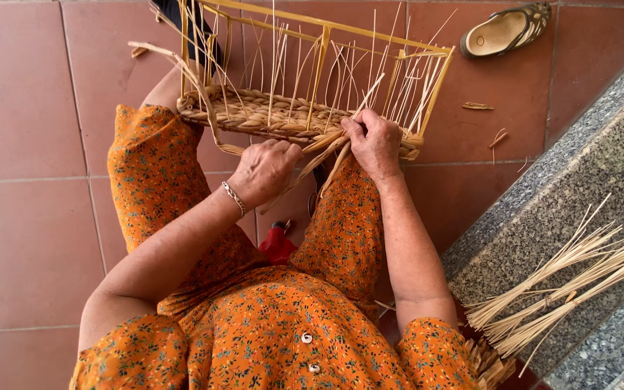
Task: The person sits on a tiled floor and weaves a basket by hand, interlacing dried plant strips through a rectangular frame. The person repeatedly threads and pulls the strips to build up the basket walls.
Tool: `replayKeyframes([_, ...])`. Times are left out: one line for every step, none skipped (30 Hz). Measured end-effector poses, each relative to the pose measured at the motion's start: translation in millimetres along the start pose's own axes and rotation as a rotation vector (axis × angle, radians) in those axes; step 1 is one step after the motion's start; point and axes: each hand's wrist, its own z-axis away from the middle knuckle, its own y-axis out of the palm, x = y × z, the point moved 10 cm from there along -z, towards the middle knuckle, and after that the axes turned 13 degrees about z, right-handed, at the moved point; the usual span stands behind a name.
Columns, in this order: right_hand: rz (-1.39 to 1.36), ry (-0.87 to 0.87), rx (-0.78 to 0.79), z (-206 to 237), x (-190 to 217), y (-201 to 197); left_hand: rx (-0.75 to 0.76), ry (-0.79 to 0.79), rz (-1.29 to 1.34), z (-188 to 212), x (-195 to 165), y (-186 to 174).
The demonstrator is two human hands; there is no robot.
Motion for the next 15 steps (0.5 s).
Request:
replayKeyframes([0.004,0.002,-0.013,-1,1,-1,0.025,-0.055,0.025,2,8,3])
replayKeyframes([-0.01,-0.003,-0.024,-1,2,-2,0.047,-0.107,0.046,2,16,4])
replayKeyframes([-0.026,-0.008,-0.039,-2,3,-3,0.068,-0.156,0.064,1,24,5])
replayKeyframes([-0.042,-0.013,-0.054,-1,4,-4,0.021,-0.166,0.087,-1,29,-3])
replayKeyframes([-0.044,-0.023,-0.071,-1,5,-6,-0.024,-0.178,0.111,-3,35,-12])
replayKeyframes([-0.048,-0.032,-0.086,-1,6,-7,-0.068,-0.19,0.135,-5,40,-23])
replayKeyframes([-0.051,-0.041,-0.099,0,7,-9,-0.089,-0.216,0.172,-6,46,-30])
replayKeyframes([-0.084,-0.022,-0.083,1,5,-7,-0.109,-0.242,0.208,-7,52,-37])
replayKeyframes([-0.116,-0.001,-0.068,1,4,-7,-0.129,-0.265,0.244,-6,58,-44])
replayKeyframes([-0.148,0.025,-0.054,1,3,-7,-0.203,-0.21,0.197,-5,57,-59])
replayKeyframes([-0.202,0.02,-0.056,1,5,-8,-0.275,-0.151,0.152,-3,53,-72])
replayKeyframes([-0.255,0.015,-0.059,1,6,-10,-0.345,-0.089,0.108,0,48,-84])
replayKeyframes([-0.309,0.01,-0.063,1,7,-13,-0.354,-0.09,0.09,1,49,-88])
replayKeyframes([-0.422,0.039,-0.059,5,2,-15,-0.365,-0.09,0.07,2,49,-90])
replayKeyframes([-0.535,0.066,-0.059,8,-5,-19,-0.376,-0.087,0.05,3,48,-92])
